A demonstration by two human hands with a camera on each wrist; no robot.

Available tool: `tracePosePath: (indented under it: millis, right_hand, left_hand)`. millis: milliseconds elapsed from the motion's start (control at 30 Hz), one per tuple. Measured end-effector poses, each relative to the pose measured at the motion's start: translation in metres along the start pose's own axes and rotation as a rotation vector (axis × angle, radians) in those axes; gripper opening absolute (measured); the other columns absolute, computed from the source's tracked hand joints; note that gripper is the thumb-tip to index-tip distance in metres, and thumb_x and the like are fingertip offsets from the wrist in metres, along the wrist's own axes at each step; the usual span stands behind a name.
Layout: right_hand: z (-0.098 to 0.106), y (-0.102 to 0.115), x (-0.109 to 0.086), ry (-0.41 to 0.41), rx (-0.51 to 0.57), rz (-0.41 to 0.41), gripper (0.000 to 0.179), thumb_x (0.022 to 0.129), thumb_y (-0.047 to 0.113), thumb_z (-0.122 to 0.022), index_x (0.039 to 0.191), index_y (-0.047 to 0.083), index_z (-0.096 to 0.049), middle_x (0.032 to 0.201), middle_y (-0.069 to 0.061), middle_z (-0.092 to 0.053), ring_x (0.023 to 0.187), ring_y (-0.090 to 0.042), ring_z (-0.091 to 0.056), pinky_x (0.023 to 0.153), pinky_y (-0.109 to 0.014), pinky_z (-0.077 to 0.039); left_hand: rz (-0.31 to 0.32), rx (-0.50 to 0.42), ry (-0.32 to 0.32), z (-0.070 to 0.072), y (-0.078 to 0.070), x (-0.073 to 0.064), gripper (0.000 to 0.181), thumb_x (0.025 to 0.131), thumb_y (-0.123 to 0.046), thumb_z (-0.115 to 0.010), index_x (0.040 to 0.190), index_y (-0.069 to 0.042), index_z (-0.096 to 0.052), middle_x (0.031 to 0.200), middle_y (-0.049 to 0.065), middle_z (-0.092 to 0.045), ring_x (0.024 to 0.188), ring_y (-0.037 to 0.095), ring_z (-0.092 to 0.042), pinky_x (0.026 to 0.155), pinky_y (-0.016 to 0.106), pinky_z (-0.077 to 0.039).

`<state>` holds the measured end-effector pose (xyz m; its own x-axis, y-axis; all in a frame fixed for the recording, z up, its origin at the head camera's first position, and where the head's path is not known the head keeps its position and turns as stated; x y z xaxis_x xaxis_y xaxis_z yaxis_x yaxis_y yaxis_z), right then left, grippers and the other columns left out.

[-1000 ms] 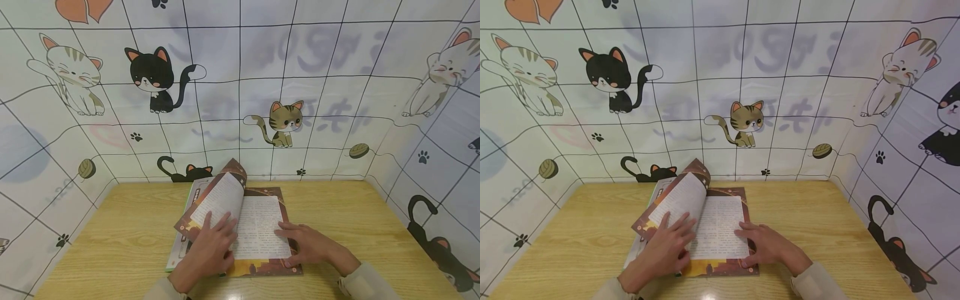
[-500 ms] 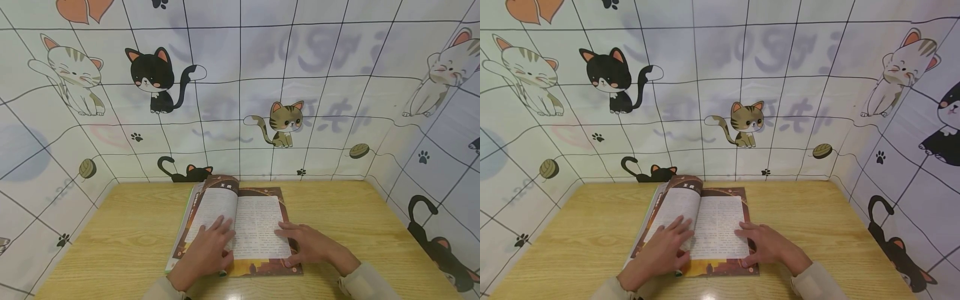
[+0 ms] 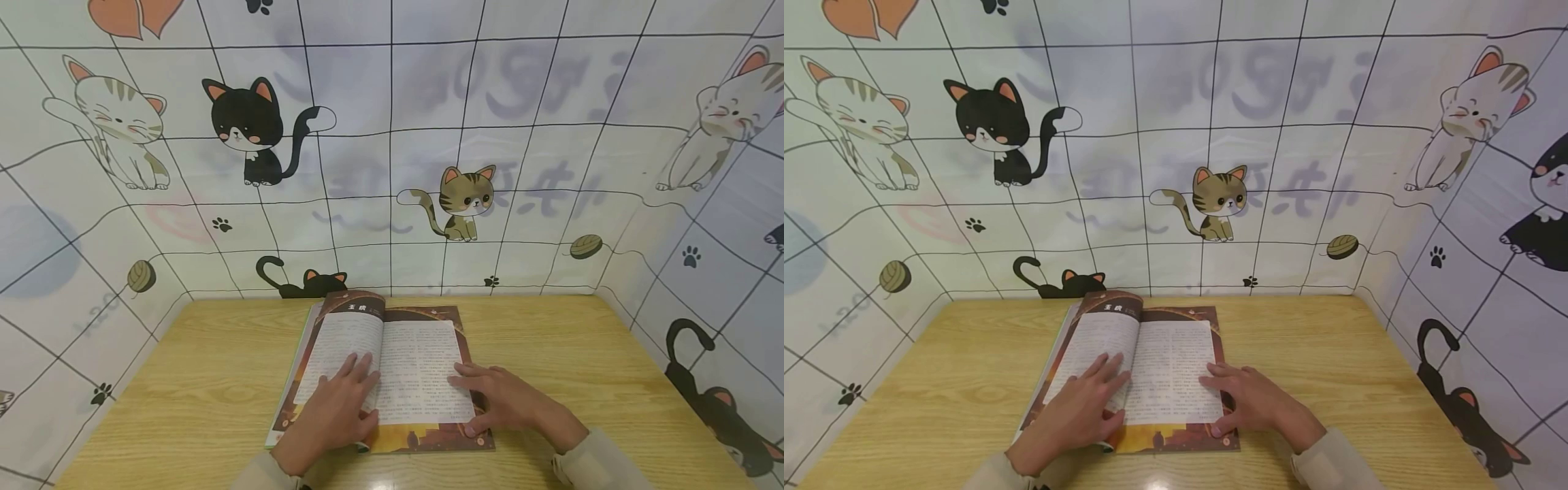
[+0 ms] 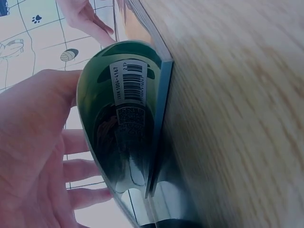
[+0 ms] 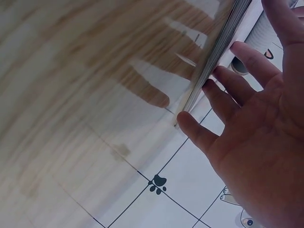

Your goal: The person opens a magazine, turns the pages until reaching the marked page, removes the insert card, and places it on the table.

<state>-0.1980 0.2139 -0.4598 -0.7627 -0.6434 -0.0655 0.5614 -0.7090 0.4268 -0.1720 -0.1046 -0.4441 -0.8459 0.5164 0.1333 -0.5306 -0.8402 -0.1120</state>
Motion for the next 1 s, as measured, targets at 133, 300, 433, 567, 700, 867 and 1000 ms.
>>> tracePosePath:
  millis: [133,300,433,567,700,867,1000]
  right_hand:
    - [-0.0013,-0.0014,-0.0008,-0.011,-0.018,0.025,0.091,0.074,0.064,-0.072,0.144,0.009,-0.054,0.151,-0.018,-0.044,0.136,-0.041,-0.044,0.104,-0.065,-0.035]
    - [-0.0019,-0.0020,-0.0012,-0.009,-0.015,0.029,0.090,0.074,0.064,-0.070,0.144,0.009,-0.053,0.152,-0.018,-0.043,0.137,-0.042,-0.042,0.104,-0.066,-0.033]
    - [-0.0020,-0.0017,-0.0014,-0.008,-0.012,0.026,0.091,0.074,0.062,-0.071,0.145,0.008,-0.052,0.153,-0.018,-0.042,0.138,-0.042,-0.041,0.104,-0.066,-0.033]
    - [-0.0017,-0.0016,-0.0011,-0.012,-0.019,0.032,0.092,0.074,0.065,-0.071,0.144,0.009,-0.053,0.152,-0.018,-0.043,0.137,-0.041,-0.043,0.104,-0.065,-0.034]
    - [0.0001,-0.0032,-0.0015,-0.003,-0.003,0.034,0.099,0.067,0.068,-0.075,0.144,0.010,-0.054,0.153,-0.017,-0.042,0.137,-0.040,-0.043,0.103,-0.064,-0.036]
    - [0.0022,-0.0058,-0.0030,0.014,0.036,0.051,0.105,0.061,0.067,-0.079,0.145,0.008,-0.052,0.155,-0.016,-0.039,0.139,-0.041,-0.040,0.104,-0.064,-0.035]
    - [0.0021,-0.0063,-0.0030,0.021,0.040,0.048,0.105,0.062,0.068,-0.077,0.145,0.009,-0.052,0.155,-0.017,-0.039,0.139,-0.040,-0.040,0.105,-0.065,-0.033]
  left_hand:
    - [0.023,-0.007,0.006,-0.0004,0.0001,-0.0009,0.054,0.085,-0.036,-0.066,0.132,-0.011,-0.063,0.150,0.013,-0.046,0.137,0.039,-0.043,0.080,0.070,-0.048]
    - [0.037,-0.016,0.007,-0.0012,-0.0002,-0.0017,0.053,0.085,-0.035,-0.065,0.132,-0.011,-0.063,0.150,0.014,-0.046,0.137,0.040,-0.043,0.080,0.072,-0.047]
    - [0.040,-0.016,0.010,-0.0019,-0.0007,-0.0013,0.054,0.085,-0.035,-0.065,0.133,-0.011,-0.062,0.150,0.014,-0.046,0.137,0.040,-0.043,0.081,0.072,-0.047]
    - [0.040,-0.015,0.016,-0.0022,-0.0012,-0.0009,0.054,0.085,-0.035,-0.064,0.133,-0.010,-0.062,0.150,0.014,-0.045,0.137,0.040,-0.042,0.081,0.072,-0.046]
    - [0.035,-0.008,0.018,-0.0030,-0.0012,-0.0006,0.054,0.085,-0.034,-0.063,0.133,-0.010,-0.062,0.151,0.014,-0.045,0.137,0.039,-0.042,0.081,0.071,-0.047]
    - [0.035,-0.007,0.020,-0.0032,-0.0012,-0.0005,0.054,0.085,-0.035,-0.063,0.134,-0.010,-0.061,0.151,0.014,-0.045,0.137,0.039,-0.042,0.081,0.071,-0.047]
    - [0.041,-0.006,0.029,-0.0031,-0.0016,-0.0003,0.054,0.086,-0.035,-0.063,0.134,-0.010,-0.061,0.151,0.014,-0.044,0.138,0.039,-0.041,0.082,0.071,-0.047]
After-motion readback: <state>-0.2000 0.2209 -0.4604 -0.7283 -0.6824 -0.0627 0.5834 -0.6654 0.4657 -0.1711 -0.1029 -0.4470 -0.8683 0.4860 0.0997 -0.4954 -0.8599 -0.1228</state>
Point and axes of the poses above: each hand's wrist, its own x-axis towards the middle knuckle, its own z-axis out of the back of the hand, y = z × x, the point moved 1 cm from there along x, towards the middle knuckle
